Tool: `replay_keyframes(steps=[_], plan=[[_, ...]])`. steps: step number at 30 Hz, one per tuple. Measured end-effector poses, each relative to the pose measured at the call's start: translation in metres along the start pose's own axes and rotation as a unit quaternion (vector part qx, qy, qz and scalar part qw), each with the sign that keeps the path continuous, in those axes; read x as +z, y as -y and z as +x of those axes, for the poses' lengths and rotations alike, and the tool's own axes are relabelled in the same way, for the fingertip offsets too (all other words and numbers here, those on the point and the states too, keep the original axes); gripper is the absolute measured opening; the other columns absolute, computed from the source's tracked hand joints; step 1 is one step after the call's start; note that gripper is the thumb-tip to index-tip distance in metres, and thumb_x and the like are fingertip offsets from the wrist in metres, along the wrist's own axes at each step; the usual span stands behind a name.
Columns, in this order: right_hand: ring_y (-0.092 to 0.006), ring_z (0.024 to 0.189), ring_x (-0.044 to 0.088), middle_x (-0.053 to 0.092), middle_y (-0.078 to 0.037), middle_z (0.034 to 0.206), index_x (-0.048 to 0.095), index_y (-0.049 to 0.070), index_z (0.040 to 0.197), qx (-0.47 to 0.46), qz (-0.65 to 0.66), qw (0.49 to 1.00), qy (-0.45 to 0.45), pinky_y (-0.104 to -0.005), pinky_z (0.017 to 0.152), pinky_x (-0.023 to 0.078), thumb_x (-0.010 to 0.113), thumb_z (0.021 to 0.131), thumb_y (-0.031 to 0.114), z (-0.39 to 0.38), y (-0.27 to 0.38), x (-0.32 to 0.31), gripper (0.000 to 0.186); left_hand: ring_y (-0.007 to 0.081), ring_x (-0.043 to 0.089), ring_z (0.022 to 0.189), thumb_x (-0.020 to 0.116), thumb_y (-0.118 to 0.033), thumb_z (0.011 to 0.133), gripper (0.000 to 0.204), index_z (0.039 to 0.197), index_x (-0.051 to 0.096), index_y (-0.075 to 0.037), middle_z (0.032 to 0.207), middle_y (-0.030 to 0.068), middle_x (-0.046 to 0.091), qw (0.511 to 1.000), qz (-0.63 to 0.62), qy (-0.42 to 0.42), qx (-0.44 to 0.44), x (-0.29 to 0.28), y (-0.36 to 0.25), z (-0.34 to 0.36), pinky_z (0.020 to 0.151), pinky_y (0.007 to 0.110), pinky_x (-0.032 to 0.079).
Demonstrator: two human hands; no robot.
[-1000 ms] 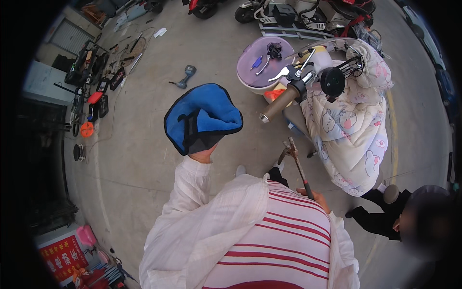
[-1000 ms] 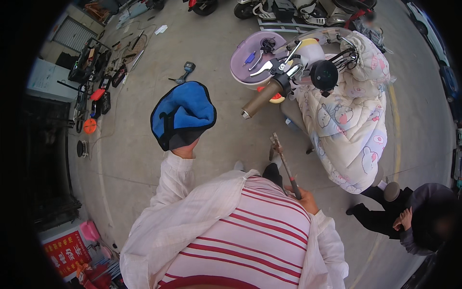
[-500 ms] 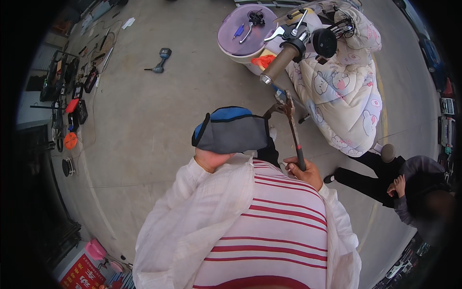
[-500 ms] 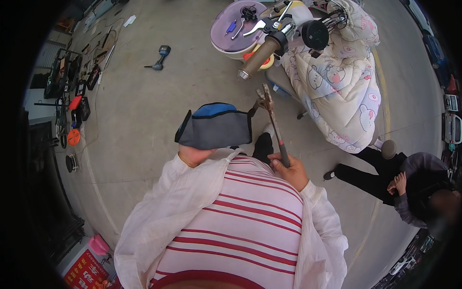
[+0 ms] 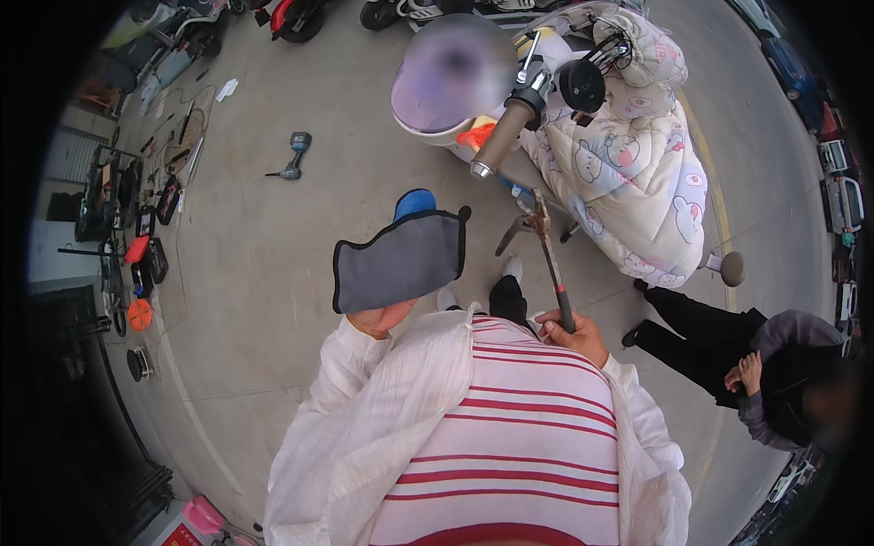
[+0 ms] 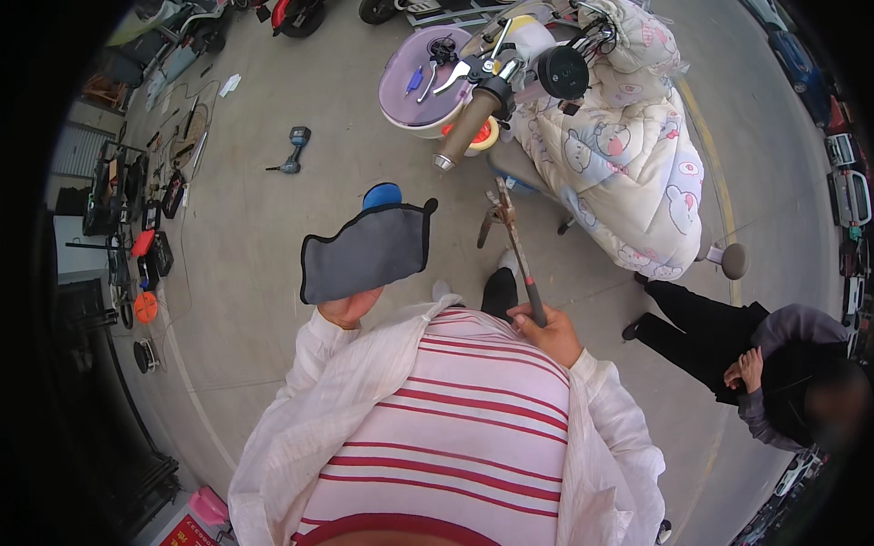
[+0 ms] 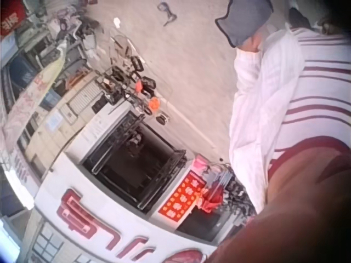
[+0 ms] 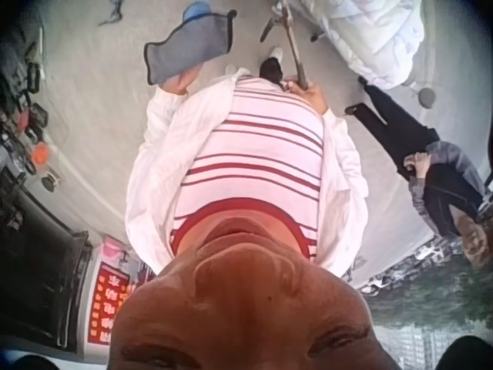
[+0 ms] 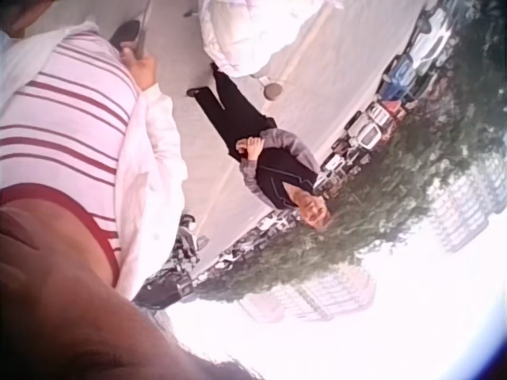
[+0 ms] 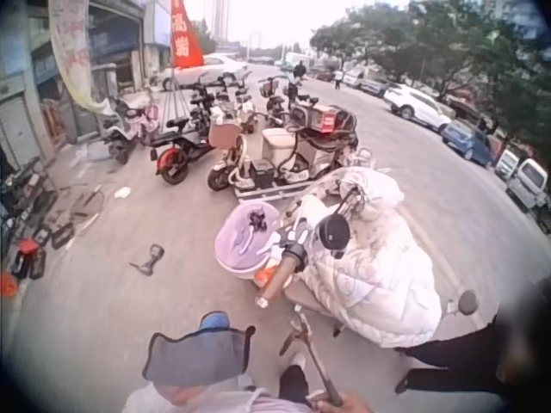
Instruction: The person uses pliers to adjust a component on the scooter's handlebar, then retrieves a lubricant can and sprays the handlebar mechanism. They repeatedly test the handlebar grip and lever movement after applying the lubricant.
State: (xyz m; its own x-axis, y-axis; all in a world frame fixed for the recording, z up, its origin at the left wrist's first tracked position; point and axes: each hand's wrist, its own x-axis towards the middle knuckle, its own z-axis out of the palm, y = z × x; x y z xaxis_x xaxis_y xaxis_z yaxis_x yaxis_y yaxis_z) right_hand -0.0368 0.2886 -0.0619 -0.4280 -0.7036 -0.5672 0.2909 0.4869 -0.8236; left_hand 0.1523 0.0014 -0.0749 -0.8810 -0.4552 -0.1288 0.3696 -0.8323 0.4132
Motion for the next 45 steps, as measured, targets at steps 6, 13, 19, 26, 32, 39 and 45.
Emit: replay_keyframes(steps=[6,13,19,26,32,39,45], plan=[[-0.011,0.073,0.057,0.064,-0.005,0.08,0.064,-0.001,0.102,-0.009,0.011,1.0,-0.017,-0.0268,0.07,0.049,0.059,0.092,0.012,0.003,-0.006,-0.011,0.017,0.0226,0.06,0.11,0.058,-0.016,0.093,0.033,0.122,0.052,-0.002,0.121,0.0102,0.06,0.99,-0.128,-0.029,-0.046,0.043,-0.003,0.03,0.09,0.033,0.054],[-0.0106,0.072,0.057,0.064,-0.005,0.08,0.064,-0.001,0.1,0.006,0.043,0.999,-0.021,-0.0272,0.068,0.049,0.06,0.092,0.013,0.012,-0.017,-0.03,0.017,0.0268,0.066,0.09,0.056,-0.01,0.094,0.014,0.093,0.055,0.004,0.091,0.0125,0.06,0.964,0.047,-0.261,-0.004,0.112,0.006,0.141,0.077,0.03,0.06],[-0.0108,0.072,0.057,0.064,-0.005,0.08,0.064,-0.002,0.099,0.001,0.071,0.997,-0.025,-0.0266,0.068,0.048,0.061,0.091,0.013,0.014,-0.026,-0.046,0.017,0.0202,0.061,0.082,0.069,-0.021,0.084,0.045,0.118,0.056,0.006,0.097,0.0104,0.057,0.676,0.722,-0.143,0.006,0.121,0.004,0.15,0.063,0.026,0.048],[-0.0115,0.077,0.058,0.064,-0.006,0.081,0.064,-0.002,0.098,-0.005,0.027,1.0,-0.009,-0.0276,0.071,0.048,0.063,0.09,0.013,0.015,-0.028,-0.075,0.017,0.0329,0.063,0.087,0.072,-0.032,0.078,0.053,0.113,0.056,0.004,0.096,0.0208,0.063,0.568,0.804,-0.156,0.084,0.095,0.029,0.164,0.075,0.038,0.049],[-0.0142,0.078,0.06,0.066,-0.007,0.084,0.065,0.0,0.098,-0.008,-0.058,0.998,0.031,-0.03,0.074,0.048,0.064,0.089,0.014,0.002,0.004,-0.093,0.017,0.039,0.064,0.085,0.072,-0.028,0.076,0.046,0.105,0.056,0.004,0.09,0.0237,0.066,0.544,0.818,-0.177,0.051,0.098,0.036,0.168,0.074,0.042,0.05],[-0.0183,0.075,0.061,0.065,-0.012,0.079,0.065,0.0,0.096,-0.021,-0.144,0.984,0.107,-0.032,0.073,0.048,0.065,0.089,0.017,-0.007,0.069,-0.102,0.018,0.036,0.064,0.092,0.073,-0.023,0.074,0.052,0.112,0.052,0.004,0.1,0.022,0.064,0.589,0.79,-0.156,0.063,0.1,0.029,0.159,0.08,0.04,0.05],[-0.0165,0.07,0.054,0.062,-0.009,0.073,0.065,-0.001,0.095,0.026,-0.227,0.967,0.116,-0.0327,0.069,0.046,0.063,0.09,0.017,-0.012,0.133,-0.106,0.019,0.0403,0.061,0.098,0.071,-0.019,0.077,0.056,0.122,0.048,0.004,0.106,0.0249,0.062,0.66,0.739,-0.081,0.108,0.085,0.02,0.141,0.081,0.043,0.049]])
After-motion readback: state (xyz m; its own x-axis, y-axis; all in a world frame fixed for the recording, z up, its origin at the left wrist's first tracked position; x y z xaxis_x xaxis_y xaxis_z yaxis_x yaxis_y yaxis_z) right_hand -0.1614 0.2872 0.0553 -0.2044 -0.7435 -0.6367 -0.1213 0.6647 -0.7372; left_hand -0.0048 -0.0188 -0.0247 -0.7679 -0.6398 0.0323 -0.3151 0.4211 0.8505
